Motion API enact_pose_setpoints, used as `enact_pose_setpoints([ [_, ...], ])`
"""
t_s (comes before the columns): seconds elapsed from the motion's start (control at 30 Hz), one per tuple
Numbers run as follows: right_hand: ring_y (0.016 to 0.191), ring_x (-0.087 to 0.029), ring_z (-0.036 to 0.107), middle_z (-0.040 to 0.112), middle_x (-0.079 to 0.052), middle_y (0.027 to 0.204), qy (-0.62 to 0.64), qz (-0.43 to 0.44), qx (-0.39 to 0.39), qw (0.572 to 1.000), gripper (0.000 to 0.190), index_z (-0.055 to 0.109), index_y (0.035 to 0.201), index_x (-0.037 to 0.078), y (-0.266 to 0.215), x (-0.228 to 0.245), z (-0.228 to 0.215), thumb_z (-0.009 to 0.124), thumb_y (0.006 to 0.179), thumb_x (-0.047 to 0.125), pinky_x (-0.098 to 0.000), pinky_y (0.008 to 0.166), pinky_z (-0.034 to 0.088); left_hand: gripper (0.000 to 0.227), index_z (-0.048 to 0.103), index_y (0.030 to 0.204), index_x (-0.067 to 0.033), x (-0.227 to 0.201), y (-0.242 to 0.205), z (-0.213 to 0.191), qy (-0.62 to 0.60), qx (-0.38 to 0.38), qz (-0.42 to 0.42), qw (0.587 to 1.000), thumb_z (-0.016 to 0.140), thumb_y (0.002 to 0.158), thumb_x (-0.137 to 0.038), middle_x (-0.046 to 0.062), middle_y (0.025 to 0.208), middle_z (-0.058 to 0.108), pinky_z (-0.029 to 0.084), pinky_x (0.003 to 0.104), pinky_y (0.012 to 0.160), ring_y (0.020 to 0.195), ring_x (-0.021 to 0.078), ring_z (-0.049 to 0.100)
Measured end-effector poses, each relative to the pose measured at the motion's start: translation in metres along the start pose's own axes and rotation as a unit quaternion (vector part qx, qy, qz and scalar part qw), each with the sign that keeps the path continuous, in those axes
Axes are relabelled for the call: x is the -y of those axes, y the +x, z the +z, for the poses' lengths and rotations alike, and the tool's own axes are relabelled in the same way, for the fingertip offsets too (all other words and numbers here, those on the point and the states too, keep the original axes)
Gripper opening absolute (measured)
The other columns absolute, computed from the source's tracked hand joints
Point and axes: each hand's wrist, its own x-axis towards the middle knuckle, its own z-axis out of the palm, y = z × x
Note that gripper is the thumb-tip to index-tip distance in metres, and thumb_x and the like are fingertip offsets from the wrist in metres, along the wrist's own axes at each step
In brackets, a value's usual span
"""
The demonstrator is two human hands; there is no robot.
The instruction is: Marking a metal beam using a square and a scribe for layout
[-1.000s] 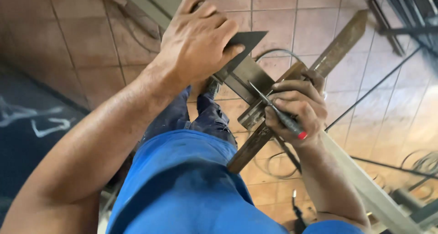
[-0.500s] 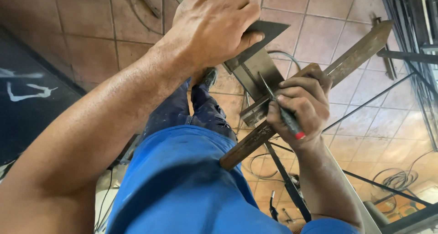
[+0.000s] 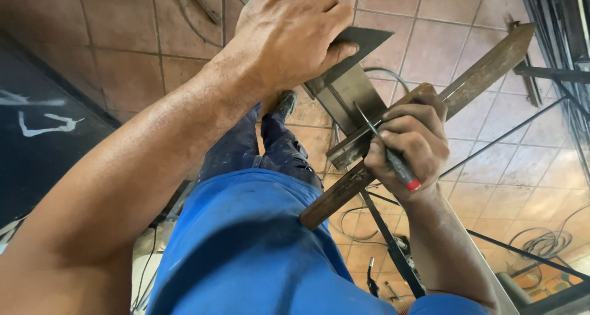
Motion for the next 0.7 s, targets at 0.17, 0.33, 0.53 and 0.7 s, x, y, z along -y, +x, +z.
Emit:
enact_pose_setpoints([
  [0.17, 0.087, -0.035, 0.064, 0.064, -0.015, 0.079, 0.033, 0.030, -0.033, 0.998, 0.011, 0.054, 0.092, 0.002, -0.014, -0.002, -0.004, 0.063, 0.086, 0.000, -0.0539, 0.094, 0.048, 0.039, 0.067, 0.104, -0.0140, 0.000, 0.000, 0.001, -0.004, 0.007, 0.007, 1.000, 0.072, 0.104, -0.053, -0.002, 0.095, 0.069, 0.052, 0.041, 0.069, 0.093, 0.0228, 0.065],
  [0.33, 0.084, -0.039, 0.066, 0.061, -0.022, 0.087, 0.066, 0.094, -0.202, 0.973, 0.022, 0.053, 0.112, 0.002, -0.015, 0.016, -0.027, 0.056, 0.109, 0.023, -0.0465, 0.081, 0.056, 0.041, 0.070, 0.112, -0.0132, 0.001, 0.000, 0.000, -0.014, 0.043, 0.034, 0.998, 0.070, 0.106, -0.054, 0.004, 0.104, 0.074, 0.047, 0.042, 0.086, 0.101, 0.0266, 0.065],
  [0.53, 0.069, -0.039, 0.071, 0.060, -0.027, 0.089, -0.044, 0.249, -0.322, 0.912, 0.044, 0.047, 0.118, -0.006, -0.056, 0.047, -0.026, 0.049, 0.116, 0.037, -0.0421, 0.062, 0.055, 0.027, 0.071, 0.101, -0.0103, 0.007, 0.003, -0.002, -0.037, 0.019, 0.063, 0.997, 0.076, 0.105, -0.037, 0.010, 0.092, 0.073, 0.038, 0.050, 0.111, 0.099, 0.0309, 0.066],
  [0.7, 0.100, -0.039, 0.073, 0.063, -0.025, 0.105, -0.074, 0.324, -0.334, 0.882, 0.014, 0.049, 0.114, -0.004, -0.081, 0.079, -0.009, 0.056, 0.112, 0.008, -0.0462, 0.092, 0.063, 0.059, 0.053, 0.147, -0.0074, 0.021, 0.017, -0.031, -0.152, 0.184, 0.080, 0.968, 0.063, 0.102, -0.045, 0.017, 0.135, 0.067, 0.027, 0.057, 0.112, 0.121, 0.0362, 0.061],
])
